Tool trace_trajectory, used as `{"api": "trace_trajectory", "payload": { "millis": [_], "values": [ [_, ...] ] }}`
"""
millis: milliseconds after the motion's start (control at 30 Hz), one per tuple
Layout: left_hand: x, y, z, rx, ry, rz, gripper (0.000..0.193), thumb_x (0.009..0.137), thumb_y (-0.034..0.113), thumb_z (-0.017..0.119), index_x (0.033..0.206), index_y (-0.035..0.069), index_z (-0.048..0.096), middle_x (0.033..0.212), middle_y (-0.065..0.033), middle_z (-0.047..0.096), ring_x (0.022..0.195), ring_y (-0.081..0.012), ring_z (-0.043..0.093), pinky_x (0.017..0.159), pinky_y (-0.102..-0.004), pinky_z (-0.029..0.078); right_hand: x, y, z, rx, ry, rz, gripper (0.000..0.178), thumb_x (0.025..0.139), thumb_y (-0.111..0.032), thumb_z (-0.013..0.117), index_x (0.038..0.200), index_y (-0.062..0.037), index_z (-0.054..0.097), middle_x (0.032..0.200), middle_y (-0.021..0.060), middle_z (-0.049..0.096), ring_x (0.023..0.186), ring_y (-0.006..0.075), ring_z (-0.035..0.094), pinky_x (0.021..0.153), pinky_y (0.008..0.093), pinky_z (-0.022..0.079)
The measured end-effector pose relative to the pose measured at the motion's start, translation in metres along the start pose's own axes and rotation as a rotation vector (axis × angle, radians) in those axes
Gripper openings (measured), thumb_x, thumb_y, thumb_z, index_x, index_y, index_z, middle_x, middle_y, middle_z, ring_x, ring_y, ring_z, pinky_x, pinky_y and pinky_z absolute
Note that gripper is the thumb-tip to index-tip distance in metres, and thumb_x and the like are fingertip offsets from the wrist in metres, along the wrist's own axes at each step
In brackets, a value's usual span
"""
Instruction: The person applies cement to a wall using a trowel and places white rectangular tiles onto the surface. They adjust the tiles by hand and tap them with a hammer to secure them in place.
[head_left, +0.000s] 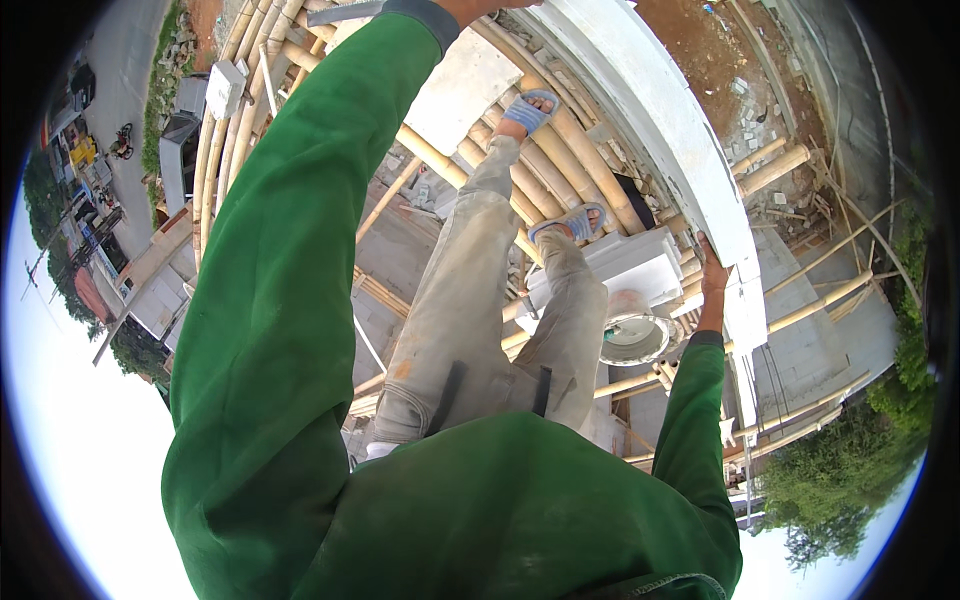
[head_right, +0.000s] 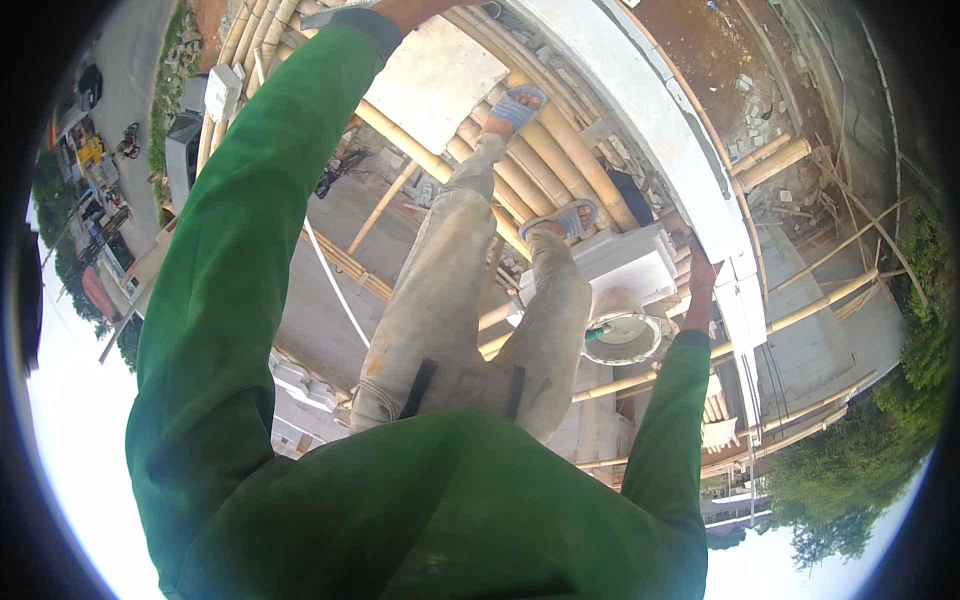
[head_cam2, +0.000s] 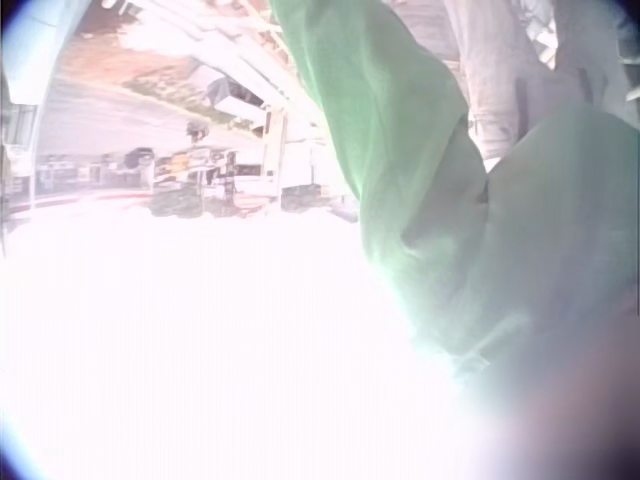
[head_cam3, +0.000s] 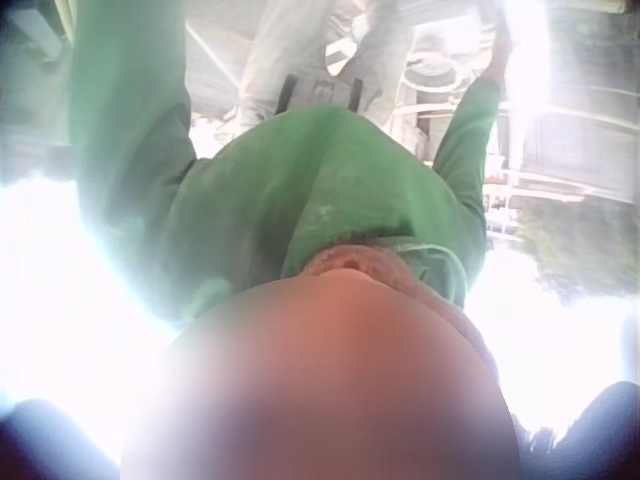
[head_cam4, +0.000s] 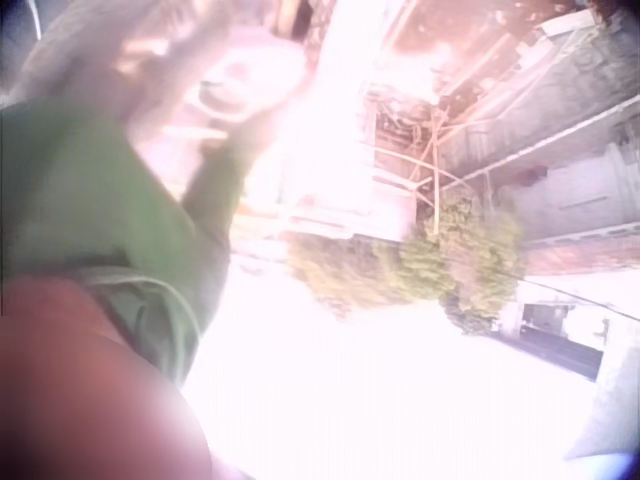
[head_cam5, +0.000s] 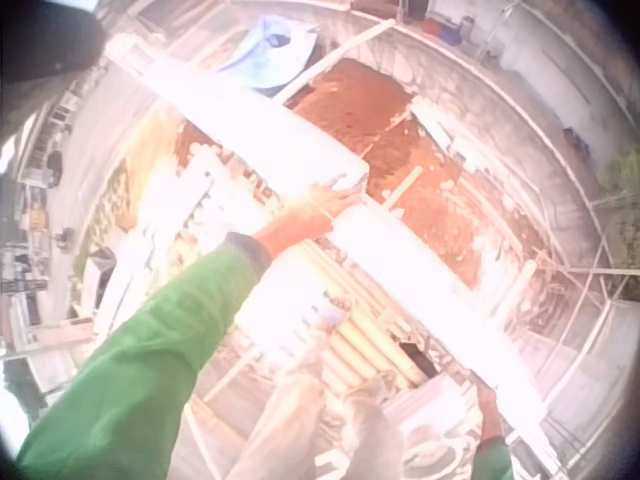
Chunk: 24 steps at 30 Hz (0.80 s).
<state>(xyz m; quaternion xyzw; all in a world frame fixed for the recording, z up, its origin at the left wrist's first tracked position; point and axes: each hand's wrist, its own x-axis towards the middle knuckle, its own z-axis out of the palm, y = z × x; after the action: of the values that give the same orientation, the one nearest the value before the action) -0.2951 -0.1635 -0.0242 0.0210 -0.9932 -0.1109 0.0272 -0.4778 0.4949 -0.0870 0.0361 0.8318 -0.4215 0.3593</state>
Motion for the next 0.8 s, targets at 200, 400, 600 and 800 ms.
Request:
{"api": "trace_trajectory", "payload": {
  "millis": [200,400,600,800],
  "values": [
    [-0.003,-0.009,0.013,0.029,0.018,0.087,0.08,0.074,0.002,0.073,0.15,0.007,0.049,0.155,-0.0122,0.05,0.154,-0.0401,0.028,0.126,-0.0521,0.025,-0.022,-0.039,0.005,-0.154,0.005,-0.011,0.06,0.081,-0.021,0.09,0.13,0.0019,0.064,0.121,0.0101,0.069,0.111,0.0246,0.063,0.104,0.0378,0.047],
    [0.002,0.0,-0.004,0.069,-0.111,0.03,0.073,0.079,0.004,0.072,0.149,0.008,0.05,0.155,-0.0116,0.049,0.153,-0.0393,0.03,0.125,-0.0497,0.028,-0.017,-0.034,0.007,-0.177,-0.002,-0.037,0.06,0.086,-0.005,0.084,0.138,0.0039,0.057,0.129,0.0112,0.064,0.119,0.0236,0.061,0.105,0.0353,0.05],
    [0.005,0.011,-0.015,0.101,-0.166,-0.084,0.068,0.083,0.003,0.066,0.149,0.008,0.05,0.156,-0.0097,0.051,0.152,-0.0392,0.034,0.123,-0.0478,0.034,-0.001,-0.003,-0.007,-0.033,-0.045,-0.02,0.056,0.081,-0.008,0.089,0.13,0.0008,0.064,0.12,0.0086,0.07,0.11,0.0185,0.065,0.096,0.0326,0.052],
    [0.028,0.03,-0.037,0.281,-0.255,-0.01,0.087,0.074,0.03,0.09,0.15,0.019,0.05,0.152,0.0021,0.056,0.146,-0.0374,0.043,0.106,-0.0483,0.056,-0.016,0.018,0.01,-0.297,0.338,-0.161,0.07,0.078,-0.012,0.09,0.137,0.0,0.053,0.126,0.0199,0.069,0.116,0.0299,0.068,0.096,0.0392,0.057]
  ]
}}
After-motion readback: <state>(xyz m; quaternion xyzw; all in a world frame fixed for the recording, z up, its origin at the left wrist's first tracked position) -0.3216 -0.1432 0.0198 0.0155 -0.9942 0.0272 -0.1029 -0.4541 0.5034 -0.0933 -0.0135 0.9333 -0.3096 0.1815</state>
